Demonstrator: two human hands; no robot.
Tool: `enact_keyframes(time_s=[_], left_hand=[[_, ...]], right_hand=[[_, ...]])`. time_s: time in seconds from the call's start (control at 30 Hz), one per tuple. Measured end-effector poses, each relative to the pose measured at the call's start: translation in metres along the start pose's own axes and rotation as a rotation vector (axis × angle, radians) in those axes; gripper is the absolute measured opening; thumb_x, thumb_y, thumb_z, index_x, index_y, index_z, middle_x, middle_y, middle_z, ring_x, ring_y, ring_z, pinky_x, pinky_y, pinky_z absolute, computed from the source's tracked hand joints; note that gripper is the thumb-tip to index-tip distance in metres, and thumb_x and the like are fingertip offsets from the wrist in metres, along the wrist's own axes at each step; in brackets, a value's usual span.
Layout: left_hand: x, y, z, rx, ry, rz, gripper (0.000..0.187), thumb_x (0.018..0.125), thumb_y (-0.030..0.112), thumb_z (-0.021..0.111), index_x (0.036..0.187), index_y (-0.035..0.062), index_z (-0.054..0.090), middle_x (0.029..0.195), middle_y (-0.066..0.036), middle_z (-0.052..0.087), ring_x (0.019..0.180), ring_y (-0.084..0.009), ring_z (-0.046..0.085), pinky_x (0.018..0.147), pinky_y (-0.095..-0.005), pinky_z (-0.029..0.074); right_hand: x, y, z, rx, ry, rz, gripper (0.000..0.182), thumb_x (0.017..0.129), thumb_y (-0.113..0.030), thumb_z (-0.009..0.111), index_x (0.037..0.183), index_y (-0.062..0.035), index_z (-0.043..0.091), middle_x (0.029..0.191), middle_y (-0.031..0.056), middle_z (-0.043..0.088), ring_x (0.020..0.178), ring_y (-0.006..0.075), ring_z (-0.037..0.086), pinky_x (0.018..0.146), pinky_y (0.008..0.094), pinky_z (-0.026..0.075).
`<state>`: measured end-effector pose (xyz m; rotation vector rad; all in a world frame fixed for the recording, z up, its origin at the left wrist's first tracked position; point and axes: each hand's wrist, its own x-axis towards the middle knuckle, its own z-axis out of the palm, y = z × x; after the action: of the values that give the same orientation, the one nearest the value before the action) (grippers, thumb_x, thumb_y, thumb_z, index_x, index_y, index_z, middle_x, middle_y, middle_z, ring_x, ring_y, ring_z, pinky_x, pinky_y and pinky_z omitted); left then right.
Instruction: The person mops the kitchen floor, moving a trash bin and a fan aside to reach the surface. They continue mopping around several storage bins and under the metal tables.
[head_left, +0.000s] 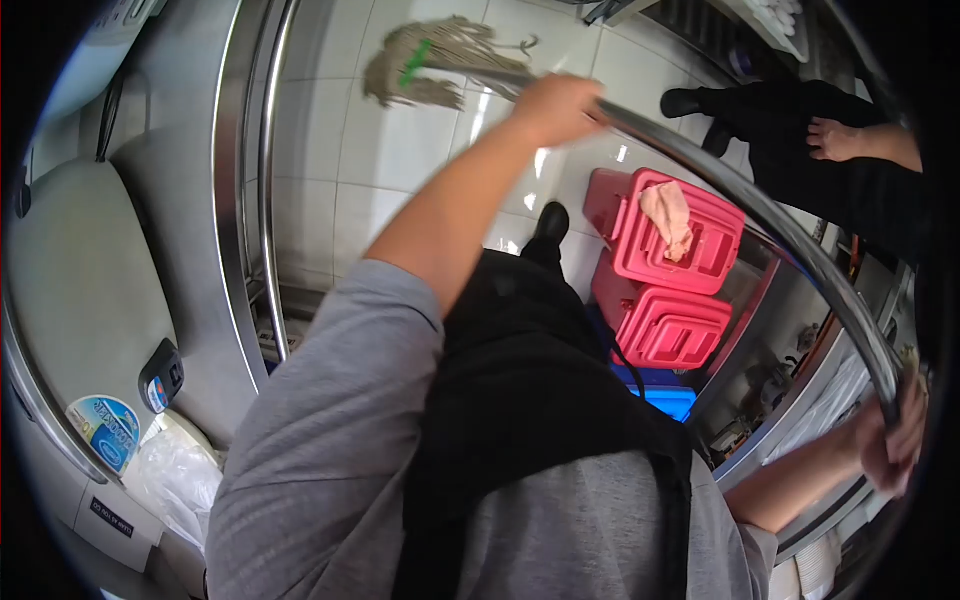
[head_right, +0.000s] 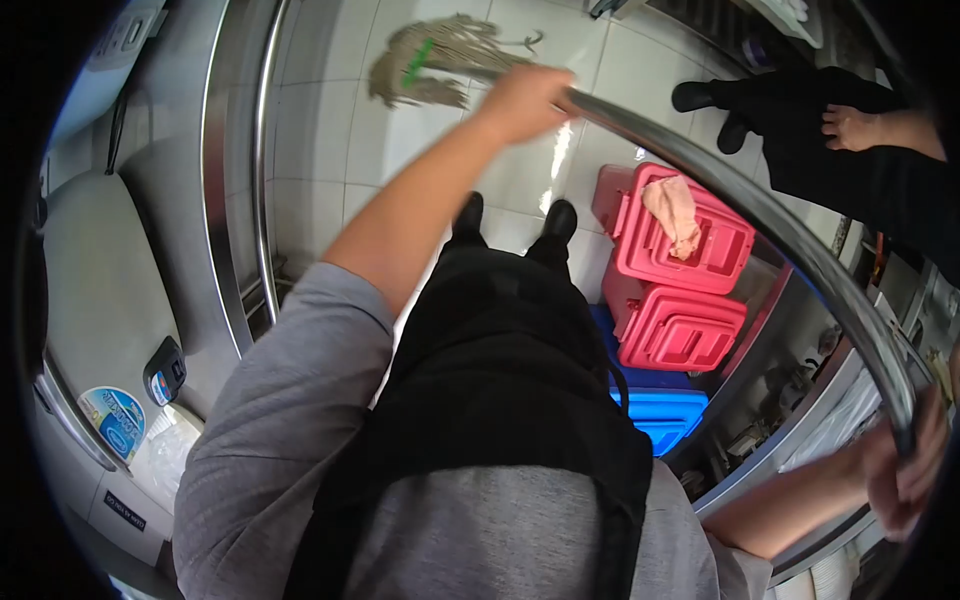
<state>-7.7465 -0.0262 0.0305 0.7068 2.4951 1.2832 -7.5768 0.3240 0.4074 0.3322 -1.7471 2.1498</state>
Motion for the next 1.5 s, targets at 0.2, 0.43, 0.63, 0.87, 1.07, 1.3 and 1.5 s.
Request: enact_keyframes(time_s=[0.2, 0.43, 0.63, 0.87, 1.07, 1.3, 1.5], left_hand=[[-0.105, -0.137, -0.092, 0.336, 0.256, -0.268, 0.023, 0.075, 0.026, 0.065, 0.074, 0.004, 0.058, 0.079, -0.019, 0.062, 0.083, -0.0413, 0.058, 0.074, -0.0468, 0.048], [-0.271, -0.146, -0.096, 0.308, 0.317, -0.747, 0.03, 0.08, 0.024, 0.063, 0.074, 0.0002, 0.046, 0.073, -0.021, 0.051, 0.072, -0.0399, 0.047, 0.066, -0.0419, 0.042], [-0.386, -0.126, -0.054, 0.229, 0.399, -1.004, 0.024, 0.077, 0.015, 0.06, 0.071, 0.0, 0.043, 0.065, -0.024, 0.045, 0.062, -0.0398, 0.043, 0.06, -0.0393, 0.044], [-0.275, -0.077, -0.022, 0.265, 0.608, -0.764, 0.033, 0.075, 0.016, 0.069, 0.059, 0.0025, 0.043, 0.059, -0.02, 0.047, 0.058, -0.0385, 0.045, 0.057, -0.0416, 0.041], [-0.082, -0.042, -0.023, 0.268, 0.622, -0.3, 0.039, 0.074, 0.026, 0.072, 0.055, 0.0065, 0.044, 0.056, -0.014, 0.05, 0.059, -0.036, 0.049, 0.06, -0.0437, 0.041], [0.082, -0.03, -0.002, 0.084, 0.429, 0.128, 0.033, 0.073, 0.022, 0.074, 0.065, 0.0057, 0.047, 0.069, -0.013, 0.056, 0.074, -0.0331, 0.053, 0.067, -0.0408, 0.043], [0.079, 0.006, 0.017, 0.012, 0.303, 0.135, 0.034, 0.07, 0.027, 0.074, 0.064, 0.0078, 0.048, 0.07, -0.012, 0.058, 0.077, -0.0336, 0.056, 0.074, -0.0412, 0.045]], right_hand=[[-0.025, 0.195, 0.137, 0.354, -0.075, 0.227, 0.024, 0.08, -0.03, 0.056, 0.069, -0.0175, 0.04, 0.06, -0.0035, 0.042, 0.063, 0.0119, 0.04, 0.082, 0.037, 0.029], [-0.006, 0.263, 0.212, 0.591, -0.517, 0.36, 0.021, 0.088, -0.03, 0.044, 0.075, -0.0139, 0.038, 0.065, -0.0003, 0.045, 0.067, 0.0156, 0.046, 0.086, 0.0409, 0.036], [-0.027, 0.284, 0.269, 0.723, -0.578, 0.518, 0.021, 0.085, -0.015, 0.055, 0.069, -0.0041, 0.046, 0.057, 0.0051, 0.045, 0.054, 0.0173, 0.046, 0.057, 0.0319, 0.039], [0.026, 0.212, 0.179, 0.476, -0.638, 0.435, 0.025, 0.087, -0.03, 0.054, 0.068, -0.0177, 0.043, 0.058, -0.005, 0.048, 0.056, 0.0114, 0.049, 0.073, 0.0344, 0.037], [0.05, 0.108, 0.067, 0.313, -0.276, 0.188, 0.028, 0.075, -0.024, 0.062, 0.061, -0.0208, 0.038, 0.049, -0.0077, 0.042, 0.051, 0.0053, 0.04, 0.076, 0.0304, 0.029], [-0.004, 0.075, 0.084, 0.061, 0.176, -0.038, 0.027, 0.078, -0.02, 0.058, 0.063, -0.017, 0.035, 0.055, -0.0033, 0.036, 0.06, 0.0118, 0.036, 0.083, 0.0364, 0.026], [-0.021, 0.032, 0.097, -0.101, 0.348, -0.14, 0.028, 0.078, -0.02, 0.054, 0.061, -0.0159, 0.033, 0.055, -0.0019, 0.032, 0.059, 0.0126, 0.035, 0.082, 0.0384, 0.027]])
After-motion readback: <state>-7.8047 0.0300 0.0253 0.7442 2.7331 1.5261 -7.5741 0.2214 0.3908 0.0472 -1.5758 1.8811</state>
